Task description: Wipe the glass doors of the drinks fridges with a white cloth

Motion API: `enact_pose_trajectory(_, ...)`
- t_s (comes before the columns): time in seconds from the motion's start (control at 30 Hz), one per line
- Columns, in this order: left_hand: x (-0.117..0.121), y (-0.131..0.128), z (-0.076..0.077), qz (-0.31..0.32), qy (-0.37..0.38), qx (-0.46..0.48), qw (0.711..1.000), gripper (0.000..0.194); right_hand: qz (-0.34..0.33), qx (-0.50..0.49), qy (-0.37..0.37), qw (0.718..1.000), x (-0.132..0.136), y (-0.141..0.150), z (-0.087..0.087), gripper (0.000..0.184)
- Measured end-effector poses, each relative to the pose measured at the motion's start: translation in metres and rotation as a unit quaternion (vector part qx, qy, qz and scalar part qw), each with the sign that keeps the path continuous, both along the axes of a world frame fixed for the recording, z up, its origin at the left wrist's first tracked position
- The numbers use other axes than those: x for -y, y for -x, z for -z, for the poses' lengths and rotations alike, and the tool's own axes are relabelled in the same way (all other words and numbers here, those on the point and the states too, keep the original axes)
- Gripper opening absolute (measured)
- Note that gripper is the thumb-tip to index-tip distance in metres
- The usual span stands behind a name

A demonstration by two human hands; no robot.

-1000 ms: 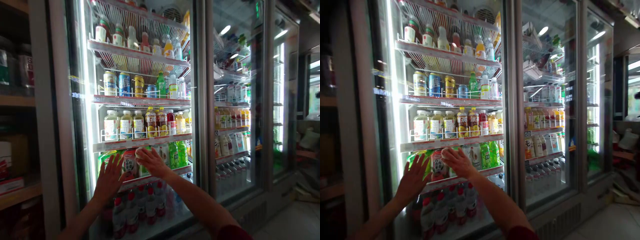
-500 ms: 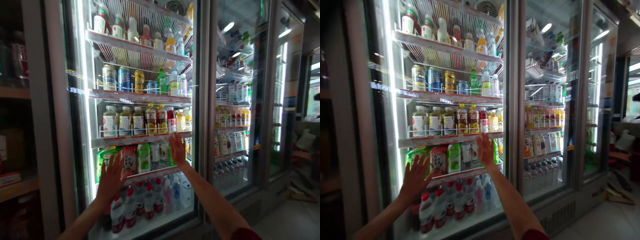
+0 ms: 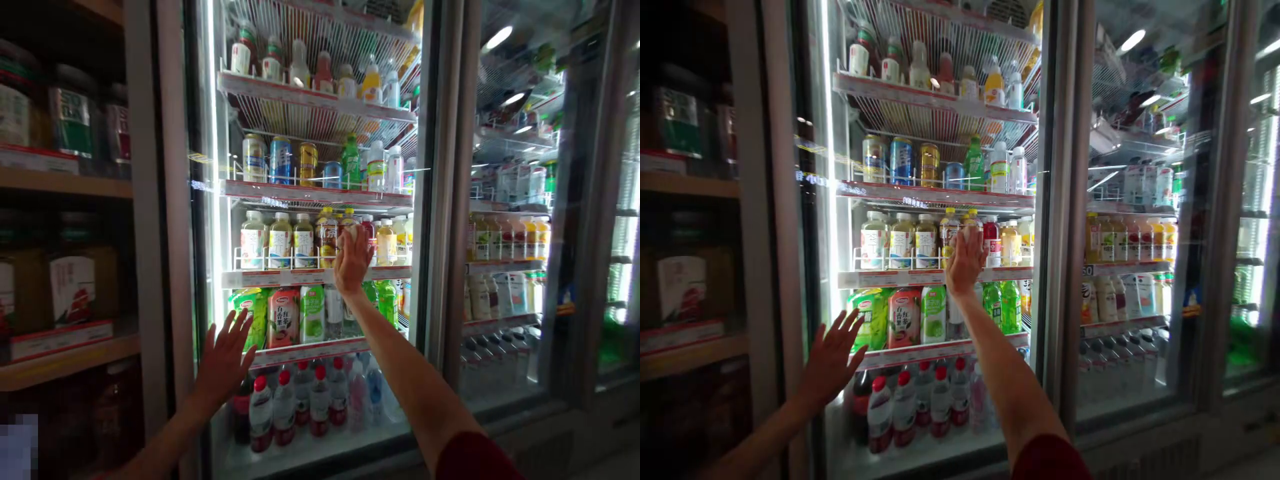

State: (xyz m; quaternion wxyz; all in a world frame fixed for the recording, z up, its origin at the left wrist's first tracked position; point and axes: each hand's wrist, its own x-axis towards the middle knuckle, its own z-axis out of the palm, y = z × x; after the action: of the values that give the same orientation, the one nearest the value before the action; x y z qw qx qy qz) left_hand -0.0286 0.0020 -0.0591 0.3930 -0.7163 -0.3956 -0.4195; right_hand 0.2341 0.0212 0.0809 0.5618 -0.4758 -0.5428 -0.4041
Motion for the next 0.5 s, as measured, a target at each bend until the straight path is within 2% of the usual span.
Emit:
enact_pose_trajectory(0.07, -0.001, 0.006, -0.001, -0.012, 0.0, -0.008, 1.0, 0.056, -0.026, 0.154, 0.015, 0.988, 0.0, 0.014, 0.004, 0.05)
enact_pose_trajectory(0.13, -0.001, 0.009, -0.001, -0.015, -0.004, -0.022, 1.0, 0.057, -0.063, 0.359, 0.021, 0.931, 0.002, 0.024, 0.016, 0.048)
enact_pose_trajectory(0.17, -0.001, 0.011, -0.003, -0.014, -0.006, -0.025, 1.0, 0.058, -0.075, 0.424, 0.019, 0.902, 0.003, 0.025, 0.019, 0.047)
enact_pose_trajectory(0.2, -0.001, 0.013, -0.007, -0.011, -0.008, -0.022, 1.0, 0.058, -0.078, 0.447, 0.019, 0.891, 0.003, 0.024, 0.017, 0.045)
enact_pose_trajectory(0.23, -0.001, 0.014, -0.012, -0.008, -0.01, -0.012, 1.0, 0.059, -0.071, 0.424, 0.019, 0.903, 0.003, 0.021, 0.009, 0.045)
enact_pose_trajectory(0.3, -0.003, 0.017, -0.028, 0.0, -0.022, 0.021, 1.0, 0.059, -0.036, 0.263, 0.014, 0.964, 0.002, 0.013, -0.014, 0.046)
enact_pose_trajectory(0.33, -0.004, 0.017, -0.039, 0.004, -0.031, 0.037, 0.999, 0.06, -0.017, 0.17, 0.006, 0.985, 0.001, 0.011, -0.024, 0.047)
enact_pose_trajectory(0.37, -0.006, 0.017, -0.05, 0.008, -0.041, 0.047, 0.998, 0.06, -0.005, 0.112, -0.005, 0.994, 0.001, 0.009, -0.031, 0.047)
enact_pose_trajectory(0.4, -0.008, 0.016, -0.062, 0.013, -0.05, 0.052, 0.997, 0.06, -0.005, 0.112, -0.011, 0.994, 0.002, 0.007, -0.034, 0.048)
enact_pose_trajectory(0.43, -0.01, 0.015, -0.073, 0.017, -0.057, 0.055, 0.997, 0.059, -0.015, 0.172, -0.009, 0.985, 0.003, 0.005, -0.033, 0.048)
enact_pose_trajectory(0.5, -0.013, 0.013, -0.094, 0.019, -0.066, 0.056, 0.996, 0.058, -0.039, 0.352, 0.017, 0.935, 0.004, -0.006, -0.028, 0.049)
